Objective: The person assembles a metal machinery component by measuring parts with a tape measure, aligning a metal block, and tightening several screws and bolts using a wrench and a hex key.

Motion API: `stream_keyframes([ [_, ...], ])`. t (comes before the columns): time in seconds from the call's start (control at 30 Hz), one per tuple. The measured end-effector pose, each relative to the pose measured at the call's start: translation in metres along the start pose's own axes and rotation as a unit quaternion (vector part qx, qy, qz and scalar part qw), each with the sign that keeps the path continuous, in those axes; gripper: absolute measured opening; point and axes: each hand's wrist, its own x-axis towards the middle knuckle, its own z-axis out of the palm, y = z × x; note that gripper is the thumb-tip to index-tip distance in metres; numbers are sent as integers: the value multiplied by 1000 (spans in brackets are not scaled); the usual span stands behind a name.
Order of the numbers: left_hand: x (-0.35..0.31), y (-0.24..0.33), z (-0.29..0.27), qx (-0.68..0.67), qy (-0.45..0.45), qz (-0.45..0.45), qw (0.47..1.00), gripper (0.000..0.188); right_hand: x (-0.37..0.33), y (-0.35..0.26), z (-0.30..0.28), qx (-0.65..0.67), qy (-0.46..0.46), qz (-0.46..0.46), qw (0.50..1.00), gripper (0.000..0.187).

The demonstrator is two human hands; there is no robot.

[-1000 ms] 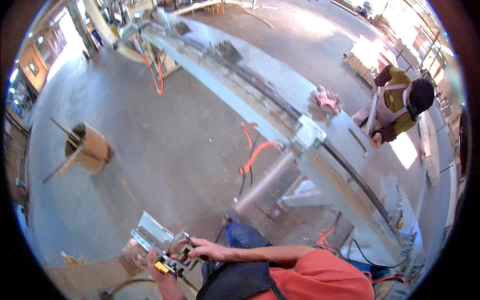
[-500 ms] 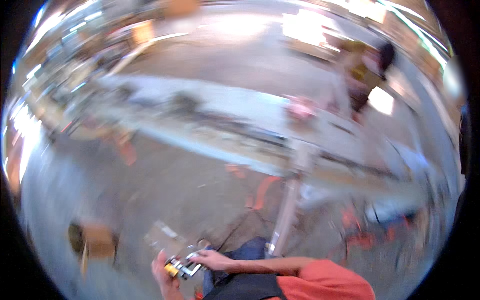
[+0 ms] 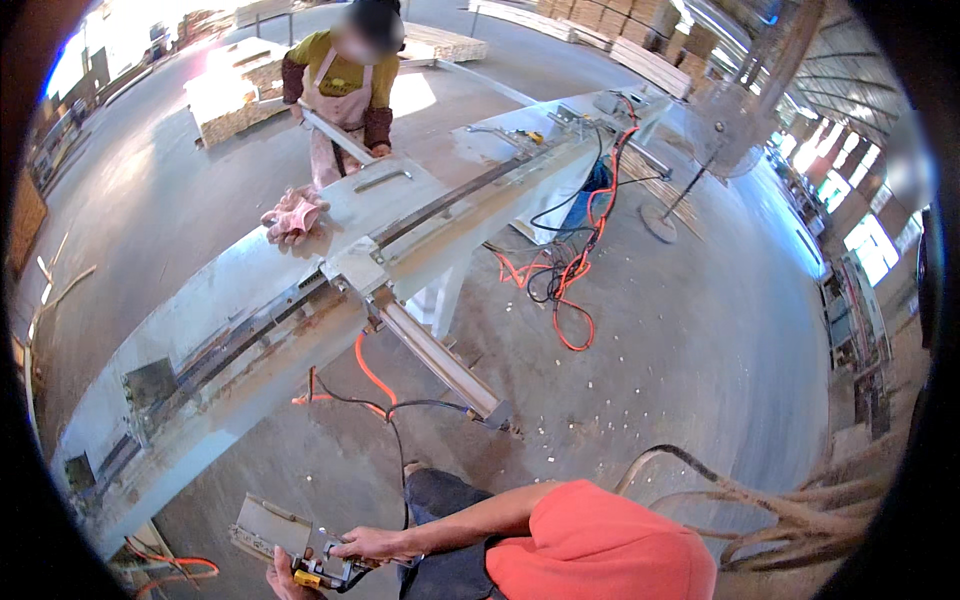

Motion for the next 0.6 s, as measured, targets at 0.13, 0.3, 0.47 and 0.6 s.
stream_keyframes([
  [0.13,51,16,-23,-46,-79,57,994,28,56,-13,19,45,31,-38,998,36],
  [0.3,87,101,4,40,-87,39,995,27,61,-99,19,42,15,0,999,33],
  [0.47,136,158,22,88,-130,62,986,27,88,-147,24,130,3,-17,991,43],
  [0.6,201,190,55,183,-186,77,962,33,116,-182,20,254,78,-68,962,46],
])
